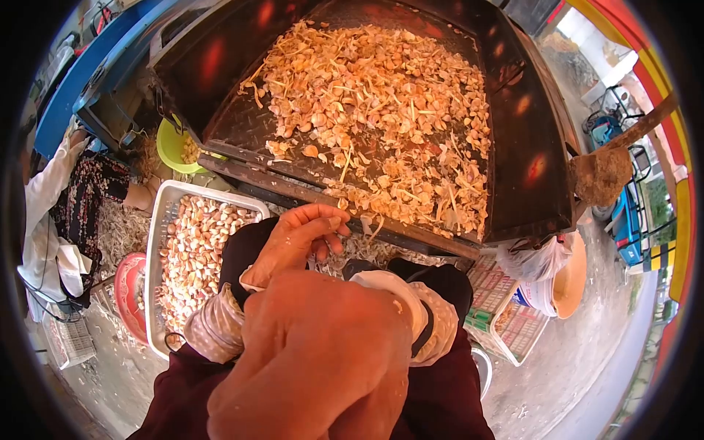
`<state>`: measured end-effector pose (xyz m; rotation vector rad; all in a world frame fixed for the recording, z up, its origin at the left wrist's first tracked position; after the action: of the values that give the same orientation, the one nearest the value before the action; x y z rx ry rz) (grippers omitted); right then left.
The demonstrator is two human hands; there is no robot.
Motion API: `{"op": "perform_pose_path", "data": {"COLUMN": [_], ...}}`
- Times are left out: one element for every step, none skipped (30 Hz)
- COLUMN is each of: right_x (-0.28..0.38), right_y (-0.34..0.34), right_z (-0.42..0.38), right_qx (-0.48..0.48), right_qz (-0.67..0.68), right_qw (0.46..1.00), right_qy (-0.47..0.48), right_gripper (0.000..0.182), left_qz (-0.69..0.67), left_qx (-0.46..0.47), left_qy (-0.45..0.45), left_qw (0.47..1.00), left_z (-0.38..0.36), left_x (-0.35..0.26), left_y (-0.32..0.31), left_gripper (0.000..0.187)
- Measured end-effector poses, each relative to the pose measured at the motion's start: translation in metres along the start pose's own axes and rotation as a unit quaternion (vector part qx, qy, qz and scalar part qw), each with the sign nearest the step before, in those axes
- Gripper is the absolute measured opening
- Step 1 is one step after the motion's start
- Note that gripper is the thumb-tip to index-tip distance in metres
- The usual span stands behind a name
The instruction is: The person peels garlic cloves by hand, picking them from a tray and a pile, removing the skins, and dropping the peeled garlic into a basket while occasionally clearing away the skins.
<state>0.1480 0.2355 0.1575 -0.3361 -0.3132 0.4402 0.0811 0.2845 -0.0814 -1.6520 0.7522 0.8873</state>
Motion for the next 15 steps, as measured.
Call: {"op": "perform_pose_path", "data": {"right_x": [-0.003,-0.005,0.002,-0.002,-0.007,-0.009,-0.006,-0.004,-0.012,-0.016,-0.016,-0.024,-0.032,-0.051,-0.075], "right_y": [0.0,0.002,0.009,0.005,-0.003,-0.005,-0.006,-0.005,-0.006,-0.001,0.006,0.009,0.018,0.025,0.035], "right_z": [0.008,0.014,0.016,0.014,0.008,0.003,-0.002,-0.002,0.001,0.004,0.005,0.0,-0.009,-0.01,-0.019], "right_qx": [0.015,0.03,0.026,0.084,0.145,0.14,0.104,0.08,0.088,0.046,0.003,0.015,0.029,0.002,-0.063], "right_qz": [0.041,0.082,0.081,0.15,0.215,0.211,0.185,0.158,0.159,0.177,0.192,0.079,-0.033,-0.096,-0.191], "right_qw": [0.998,0.993,0.993,0.97,0.93,0.932,0.959,0.978,0.977,0.979,0.979,0.98,0.957,0.953,0.879], "right_qy": [-0.042,-0.083,-0.085,-0.173,-0.259,-0.259,-0.188,-0.115,-0.114,-0.093,-0.071,-0.181,-0.287,-0.287,-0.433], "right_gripper": [0.018,0.019,0.019,0.014,0.012,0.012,0.013,0.017,0.017,0.016,0.015,0.01,0.009,0.009,0.011], "left_qz": [0.011,0.01,0.005,0.001,0.0,-0.001,-0.004,-0.002,0.006,0.011,0.01,0.009,-0.004,-0.018,-0.03], "left_qx": [0.003,0.003,0.002,-0.001,0.001,0.0,-0.002,-0.001,-0.002,-0.003,0.006,0.008,-0.003,-0.014,-0.025], "left_qy": [-0.004,-0.004,-0.003,-0.002,-0.002,-0.007,-0.004,-0.003,-0.007,-0.005,0.004,0.008,0.022,0.036,0.052], "left_qw": [1.0,1.0,1.0,1.0,1.0,1.0,1.0,1.0,1.0,1.0,1.0,1.0,1.0,0.999,0.998], "left_z": [0.001,0.002,0.002,0.001,0.004,0.006,0.003,0.002,0.003,0.002,0.003,0.003,0.007,0.009,0.01], "left_x": [-0.001,-0.002,0.0,0.001,-0.001,-0.002,0.004,0.004,0.001,0.002,0.004,0.009,0.015,0.021,0.027], "left_y": [0.0,0.001,0.001,0.001,0.003,0.003,0.002,0.001,0.003,0.003,0.004,0.004,0.007,0.01,0.013], "left_gripper": [0.021,0.021,0.021,0.021,0.021,0.021,0.021,0.021,0.021,0.021,0.02,0.02,0.019,0.019,0.019]}}
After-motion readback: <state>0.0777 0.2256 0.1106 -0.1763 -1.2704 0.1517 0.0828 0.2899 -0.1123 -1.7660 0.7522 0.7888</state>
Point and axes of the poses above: each hand's wrist, its own z-axis towards the middle knuckle, its own y-axis out of the back of the hand, x = y × z, the point moved 8 cm from there along z, towards the middle knuckle, and after that the axes turned 9 degrees about -y, right-handed, at the moved point
